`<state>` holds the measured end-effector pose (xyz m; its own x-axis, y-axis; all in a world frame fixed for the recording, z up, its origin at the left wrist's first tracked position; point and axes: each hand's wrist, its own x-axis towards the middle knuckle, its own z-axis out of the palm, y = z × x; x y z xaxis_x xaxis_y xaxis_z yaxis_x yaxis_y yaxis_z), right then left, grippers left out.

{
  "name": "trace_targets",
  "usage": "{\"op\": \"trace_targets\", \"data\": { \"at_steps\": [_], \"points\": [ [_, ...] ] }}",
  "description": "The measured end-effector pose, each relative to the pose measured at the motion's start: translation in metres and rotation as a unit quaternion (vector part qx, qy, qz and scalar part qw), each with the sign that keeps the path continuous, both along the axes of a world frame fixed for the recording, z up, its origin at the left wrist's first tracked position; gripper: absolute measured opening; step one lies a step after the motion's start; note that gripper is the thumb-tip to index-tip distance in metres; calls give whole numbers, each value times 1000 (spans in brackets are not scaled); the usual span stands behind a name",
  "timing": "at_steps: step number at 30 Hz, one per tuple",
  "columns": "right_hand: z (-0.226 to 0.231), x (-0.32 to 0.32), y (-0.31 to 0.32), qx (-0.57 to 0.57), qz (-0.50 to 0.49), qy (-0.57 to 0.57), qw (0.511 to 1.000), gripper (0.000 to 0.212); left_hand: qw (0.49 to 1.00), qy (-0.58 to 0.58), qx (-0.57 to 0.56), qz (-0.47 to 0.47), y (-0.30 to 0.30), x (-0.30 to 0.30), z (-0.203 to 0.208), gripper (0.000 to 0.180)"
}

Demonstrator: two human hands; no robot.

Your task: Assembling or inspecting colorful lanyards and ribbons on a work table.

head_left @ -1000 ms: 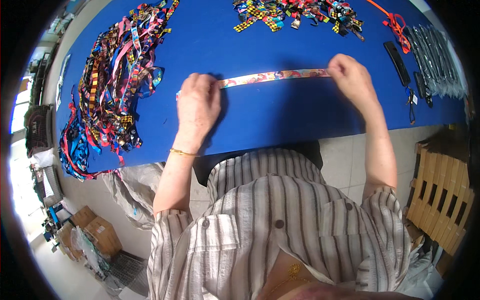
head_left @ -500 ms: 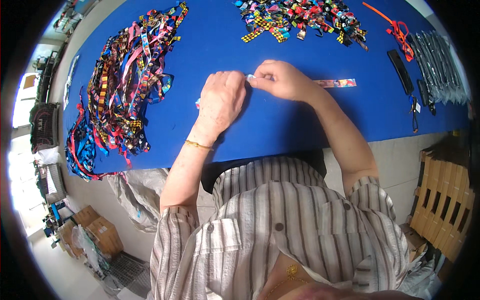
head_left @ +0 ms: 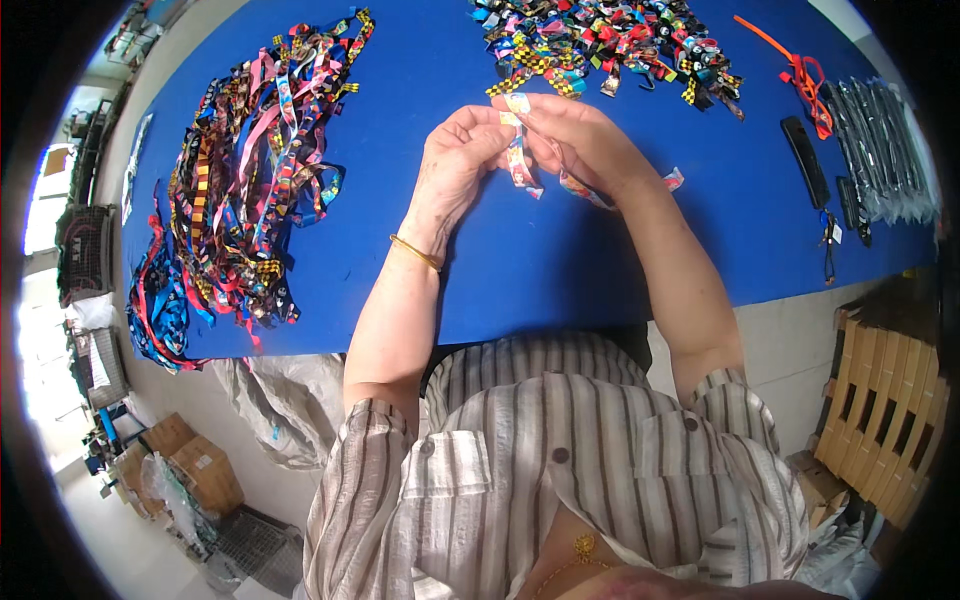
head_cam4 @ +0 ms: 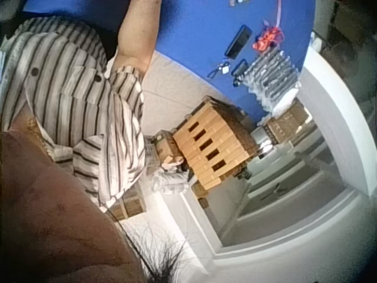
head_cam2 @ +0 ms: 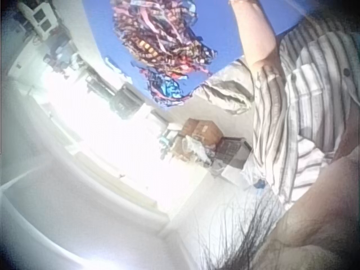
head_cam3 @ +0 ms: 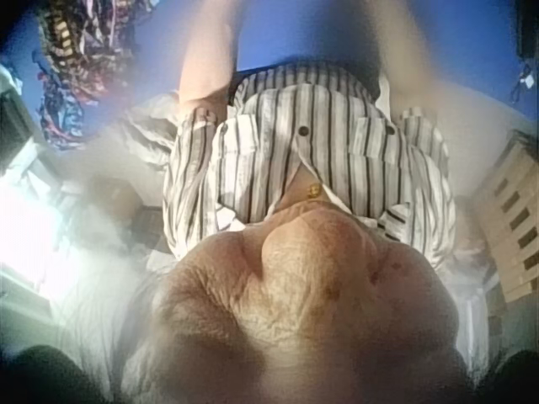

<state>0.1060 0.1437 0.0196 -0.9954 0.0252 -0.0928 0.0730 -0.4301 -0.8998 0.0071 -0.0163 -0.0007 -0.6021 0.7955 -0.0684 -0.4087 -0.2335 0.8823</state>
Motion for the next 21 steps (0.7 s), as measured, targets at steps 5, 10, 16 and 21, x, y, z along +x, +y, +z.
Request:
{"op": "trace_targets", "data": {
  "at_steps": [5,10,16,21],
  "points": [
    [0,4,-8,58,-11,-12,998,38,998,-49,27,-22,1,2,-7,12],
    [-6,8,0,107,-8,-2,994,37,998,-46,-27,-14,0,7,2,11],
    [-14,9,-10,90,-21,39,995,39,1000,18,-22,-6,0,10,-9,9],
    [-11,11,-7,167,-37,33,985,38,997,42,-69,1,0,12,-1,8]
  ]
}}
